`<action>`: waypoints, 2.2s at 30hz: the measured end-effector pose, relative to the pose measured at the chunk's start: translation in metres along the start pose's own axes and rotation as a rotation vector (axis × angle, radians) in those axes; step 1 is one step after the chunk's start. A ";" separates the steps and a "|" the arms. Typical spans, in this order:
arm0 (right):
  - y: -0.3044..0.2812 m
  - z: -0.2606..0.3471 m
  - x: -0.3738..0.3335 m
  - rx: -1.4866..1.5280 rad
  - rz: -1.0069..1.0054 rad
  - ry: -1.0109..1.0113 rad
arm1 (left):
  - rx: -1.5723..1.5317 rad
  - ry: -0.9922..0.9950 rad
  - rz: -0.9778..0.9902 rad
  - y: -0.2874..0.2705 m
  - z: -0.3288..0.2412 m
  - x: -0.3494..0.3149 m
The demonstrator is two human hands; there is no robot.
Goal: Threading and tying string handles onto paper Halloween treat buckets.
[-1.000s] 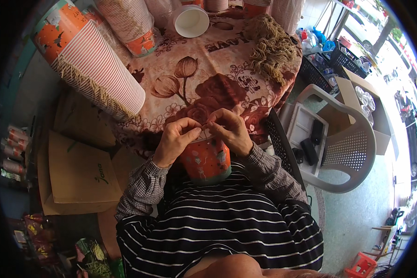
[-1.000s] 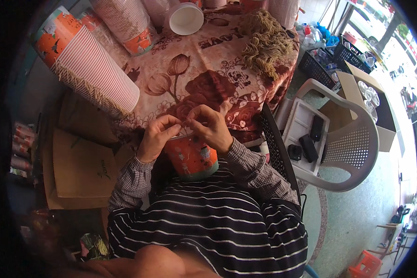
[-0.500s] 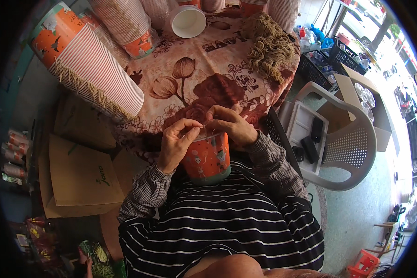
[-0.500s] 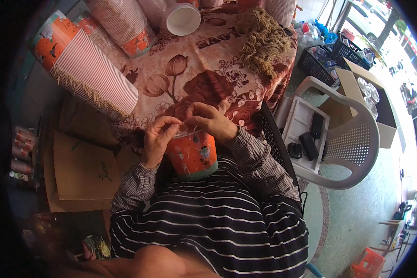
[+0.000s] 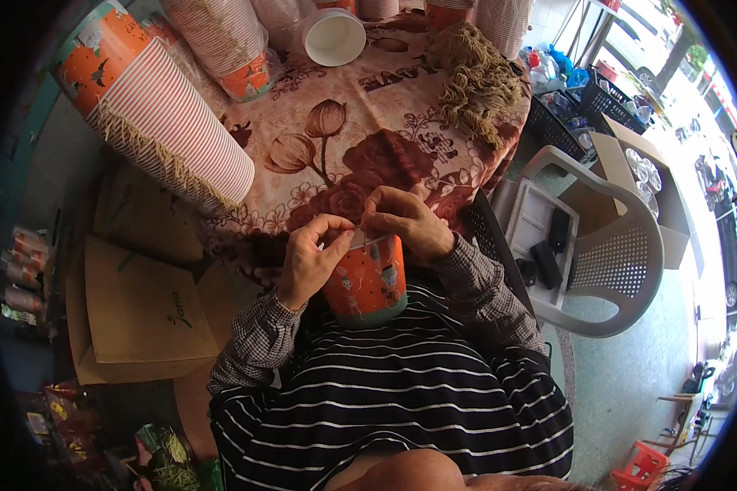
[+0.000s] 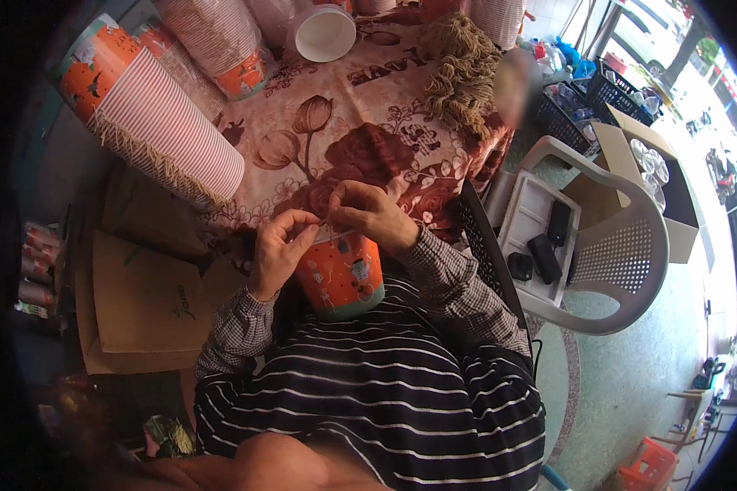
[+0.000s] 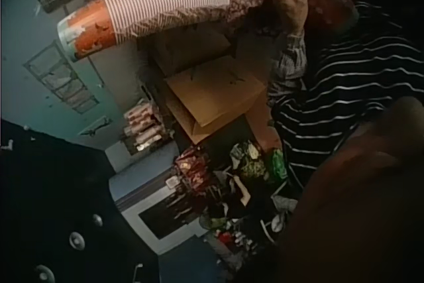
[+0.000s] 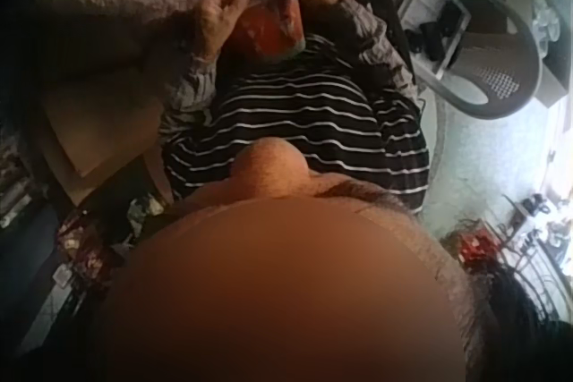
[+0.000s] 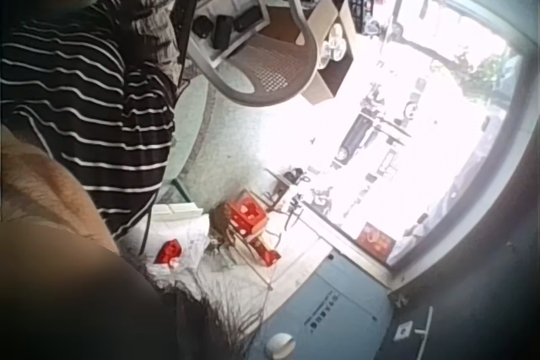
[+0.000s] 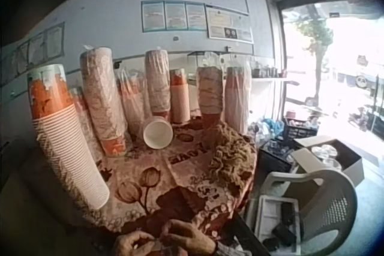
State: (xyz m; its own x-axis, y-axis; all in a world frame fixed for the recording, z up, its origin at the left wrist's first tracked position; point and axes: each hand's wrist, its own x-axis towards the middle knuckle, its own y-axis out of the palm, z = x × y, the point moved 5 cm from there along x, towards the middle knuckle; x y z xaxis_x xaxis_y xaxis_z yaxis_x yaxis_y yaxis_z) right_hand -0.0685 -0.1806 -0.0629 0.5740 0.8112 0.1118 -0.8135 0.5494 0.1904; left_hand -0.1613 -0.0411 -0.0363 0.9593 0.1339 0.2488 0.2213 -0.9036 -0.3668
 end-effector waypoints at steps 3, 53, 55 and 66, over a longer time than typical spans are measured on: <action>0.000 -0.002 -0.001 0.042 -0.040 0.014 | -0.009 0.001 0.005 0.000 0.003 0.000; 0.024 0.014 -0.010 -0.220 -0.003 -0.240 | 0.456 0.321 -0.158 0.000 -0.031 -0.007; 0.023 0.010 -0.008 -0.127 -0.011 -0.221 | 0.357 0.342 -0.143 0.001 -0.032 -0.004; -0.027 -0.003 -0.004 0.685 -0.335 -0.344 | 0.053 0.094 0.005 -0.003 -0.016 -0.016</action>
State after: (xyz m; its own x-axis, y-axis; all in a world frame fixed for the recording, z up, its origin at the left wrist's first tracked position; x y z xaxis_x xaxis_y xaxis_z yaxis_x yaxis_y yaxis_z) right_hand -0.0493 -0.1978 -0.0715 0.8623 0.4591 0.2137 -0.4218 0.4175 0.8049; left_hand -0.1805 -0.0469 -0.0252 0.9404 0.0884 0.3284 0.2275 -0.8813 -0.4143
